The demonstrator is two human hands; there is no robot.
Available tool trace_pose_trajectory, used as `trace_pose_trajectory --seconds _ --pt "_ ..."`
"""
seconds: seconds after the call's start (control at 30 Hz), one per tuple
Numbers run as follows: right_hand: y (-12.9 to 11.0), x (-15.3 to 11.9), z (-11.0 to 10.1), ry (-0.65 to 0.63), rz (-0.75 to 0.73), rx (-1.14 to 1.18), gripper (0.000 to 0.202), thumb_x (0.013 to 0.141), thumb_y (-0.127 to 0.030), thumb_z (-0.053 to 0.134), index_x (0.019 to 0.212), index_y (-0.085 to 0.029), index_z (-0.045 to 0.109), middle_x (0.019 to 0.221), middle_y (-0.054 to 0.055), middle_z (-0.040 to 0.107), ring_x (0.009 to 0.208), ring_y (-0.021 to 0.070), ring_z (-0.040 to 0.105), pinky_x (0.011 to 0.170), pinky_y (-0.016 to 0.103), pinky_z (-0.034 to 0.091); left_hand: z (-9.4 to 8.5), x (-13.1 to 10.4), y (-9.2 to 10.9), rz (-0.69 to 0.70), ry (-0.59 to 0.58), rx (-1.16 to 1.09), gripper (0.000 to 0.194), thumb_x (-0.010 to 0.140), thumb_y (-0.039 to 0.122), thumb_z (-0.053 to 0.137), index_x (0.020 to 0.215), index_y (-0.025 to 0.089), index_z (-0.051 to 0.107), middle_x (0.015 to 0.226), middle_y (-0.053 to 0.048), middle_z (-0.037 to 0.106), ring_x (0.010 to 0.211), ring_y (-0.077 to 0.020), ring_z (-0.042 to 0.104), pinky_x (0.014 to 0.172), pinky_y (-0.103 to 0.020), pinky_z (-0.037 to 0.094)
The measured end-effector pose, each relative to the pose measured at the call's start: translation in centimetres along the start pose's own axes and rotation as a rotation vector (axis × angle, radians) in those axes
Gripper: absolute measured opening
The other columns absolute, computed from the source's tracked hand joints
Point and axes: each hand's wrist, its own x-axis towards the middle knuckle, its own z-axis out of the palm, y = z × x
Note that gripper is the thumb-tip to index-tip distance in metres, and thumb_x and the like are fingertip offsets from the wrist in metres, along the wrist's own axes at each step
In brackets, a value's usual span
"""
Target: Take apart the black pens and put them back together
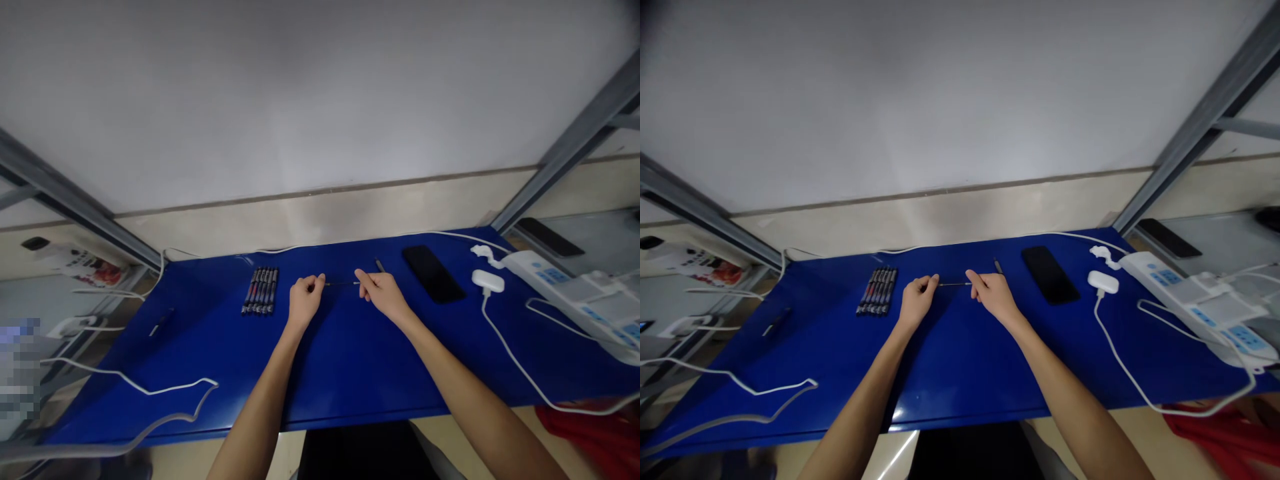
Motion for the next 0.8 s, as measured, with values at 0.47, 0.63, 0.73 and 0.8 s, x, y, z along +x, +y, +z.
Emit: trace_pose_trajectory --seconds 0.47,0.63,0.73,0.8 --pt "-0.07 0.08 -0.07 0.037 -0.003 0.037 0.05 0.092 -0.056 0.047 0.058 -0.021 0.06 0.054 0.001 0.058 0.052 0.0154 0.054 0.055 0.028 0.041 -0.05 -0.08 0.06 -0.022 0.007 -0.057 0.05 0.092 0.047 0.044 0.054 0.019 0.027 0.052 0.003 0.032 0.058 -0.0121 0.035 0.059 -0.025 0.028" --pt "0.0 0.12 0.11 0.02 -0.044 0.022 0.041 0.092 -0.05 0.051 0.064 -0.021 0.061 0.061 0.001 0.06 0.057 0.0162 0.056 0.059 0.029 0.043 -0.1 -0.07 0.17 -0.029 -0.003 -0.066 0.049 0.092 0.047 0.043 0.054 0.019 0.027 0.052 0.004 0.03 0.056 -0.0112 0.034 0.057 -0.026 0.027" --pt "0.32 0.37 0.25 0.025 -0.09 0.089 0.022 0.088 -0.042 0.06 0.083 -0.022 0.068 0.08 0.003 0.069 0.076 0.019 0.064 0.073 0.031 0.048 -0.13 0.0 -0.06 -0.05 0.004 -0.079 0.049 0.091 0.047 0.044 0.055 0.019 0.028 0.053 0.004 0.028 0.055 -0.0108 0.031 0.055 -0.026 0.025" --pt "0.48 0.46 0.24 0.03 -0.092 0.125 0.019 0.085 -0.04 0.064 0.091 -0.022 0.069 0.089 0.004 0.071 0.084 0.0198 0.066 0.079 0.032 0.049 -0.07 0.04 -0.24 -0.062 0.012 -0.083 0.049 0.091 0.048 0.044 0.055 0.019 0.027 0.053 0.004 0.029 0.055 -0.0109 0.031 0.054 -0.025 0.024"
